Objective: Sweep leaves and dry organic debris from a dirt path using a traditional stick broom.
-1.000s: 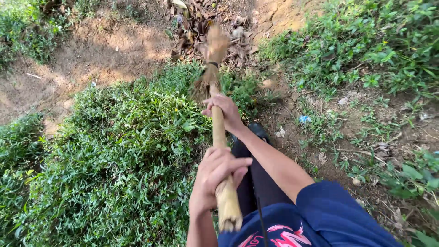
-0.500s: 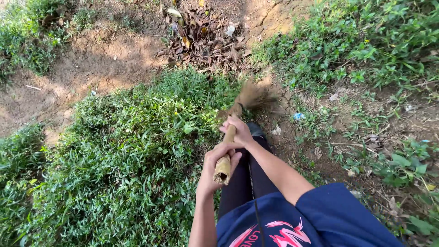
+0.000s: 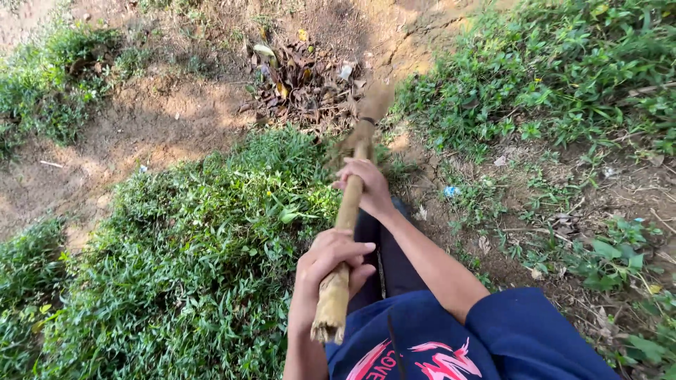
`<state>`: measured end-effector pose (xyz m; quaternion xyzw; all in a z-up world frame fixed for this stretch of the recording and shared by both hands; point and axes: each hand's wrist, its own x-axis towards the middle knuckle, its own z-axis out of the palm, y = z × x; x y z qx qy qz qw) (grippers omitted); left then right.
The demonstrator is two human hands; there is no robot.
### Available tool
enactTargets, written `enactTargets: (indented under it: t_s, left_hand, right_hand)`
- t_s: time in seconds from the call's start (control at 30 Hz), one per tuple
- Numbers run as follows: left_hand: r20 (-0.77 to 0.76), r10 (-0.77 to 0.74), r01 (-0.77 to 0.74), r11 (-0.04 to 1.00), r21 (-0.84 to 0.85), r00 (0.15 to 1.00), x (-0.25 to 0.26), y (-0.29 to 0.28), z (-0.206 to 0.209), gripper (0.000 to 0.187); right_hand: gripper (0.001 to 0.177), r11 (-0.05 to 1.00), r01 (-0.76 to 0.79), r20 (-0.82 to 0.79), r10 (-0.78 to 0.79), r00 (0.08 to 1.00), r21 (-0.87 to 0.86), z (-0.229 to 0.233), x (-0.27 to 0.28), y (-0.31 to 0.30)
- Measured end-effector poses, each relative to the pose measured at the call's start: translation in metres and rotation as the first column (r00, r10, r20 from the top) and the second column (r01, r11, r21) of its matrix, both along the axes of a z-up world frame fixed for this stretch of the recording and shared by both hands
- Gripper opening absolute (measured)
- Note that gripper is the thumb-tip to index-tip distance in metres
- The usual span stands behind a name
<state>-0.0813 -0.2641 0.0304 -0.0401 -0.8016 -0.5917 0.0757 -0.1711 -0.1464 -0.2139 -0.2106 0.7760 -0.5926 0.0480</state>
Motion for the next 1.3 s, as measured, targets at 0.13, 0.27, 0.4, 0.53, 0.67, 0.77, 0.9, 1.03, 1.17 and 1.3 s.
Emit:
enactTargets:
  t_s: [0.13, 0.27, 0.4, 0.53, 0.67, 0.77, 0.9, 1.03, 1.17, 1.3]
  left_hand:
    - [0.064, -0.088, 0.078, 0.987, 0.143, 0.994, -0.014, 0.023, -0.039, 0.037]
    - [0.114, -0.128, 0.091, 0.956, 0.278, 0.985, -0.027, 0.067, -0.110, 0.027]
    - [0.196, -0.073, 0.023, 0.969, 0.247, 0.978, -0.046, 0.101, -0.145, 0.024]
    - [0.213, -0.030, 0.008, 0.995, 0.101, 0.977, -0.067, 0.125, -0.119, 0.025]
    - [0.119, -0.014, 0.020, 0.999, -0.049, 0.993, -0.089, 0.137, -0.082, 0.026]
    - [0.013, -0.034, 0.035, 0.997, -0.075, 0.999, -0.091, 0.137, -0.043, 0.027]
    - [-0.146, -0.034, 0.035, 0.999, 0.006, 0.989, -0.089, 0.136, 0.002, 0.028]
    - [-0.172, -0.007, 0.033, 0.988, 0.150, 0.985, -0.087, 0.149, -0.003, 0.025]
    - [-0.069, -0.032, 0.050, 0.960, 0.275, 0.997, -0.093, 0.177, -0.073, 0.020]
    - [0.145, -0.072, 0.022, 0.947, 0.320, 0.987, -0.082, 0.192, -0.118, 0.022]
  right_hand:
    - [0.020, 0.991, 0.132, 0.175, -0.137, 0.975, 0.038, -0.026, -0.013, 0.058]
    - [0.019, 0.932, 0.260, -0.053, -0.255, 0.965, 0.252, -0.078, -0.022, 0.115]
    - [0.021, 0.978, 0.067, 0.138, -0.095, 0.986, 0.196, -0.175, -0.031, 0.144]
    - [0.020, 0.998, -0.066, 0.352, 0.058, 0.934, 0.009, -0.124, -0.042, 0.120]
    - [0.021, 0.905, -0.088, 0.419, 0.276, 0.865, -0.415, -0.083, -0.054, 0.093]
    - [0.016, 0.847, 0.004, 0.535, 0.332, 0.777, -0.532, -0.024, -0.055, 0.088]
    - [0.023, 0.759, 0.163, 0.638, 0.387, 0.665, -0.631, 0.001, -0.062, 0.110]
    - [0.024, 0.999, -0.013, 0.019, 0.014, 1.000, -0.043, 0.030, -0.075, 0.163]
    - [0.032, 0.988, 0.068, -0.100, -0.054, 0.994, 0.139, -0.033, -0.083, 0.226]
    - [0.032, 0.954, 0.038, 0.064, -0.060, 0.996, 0.296, -0.084, -0.073, 0.246]
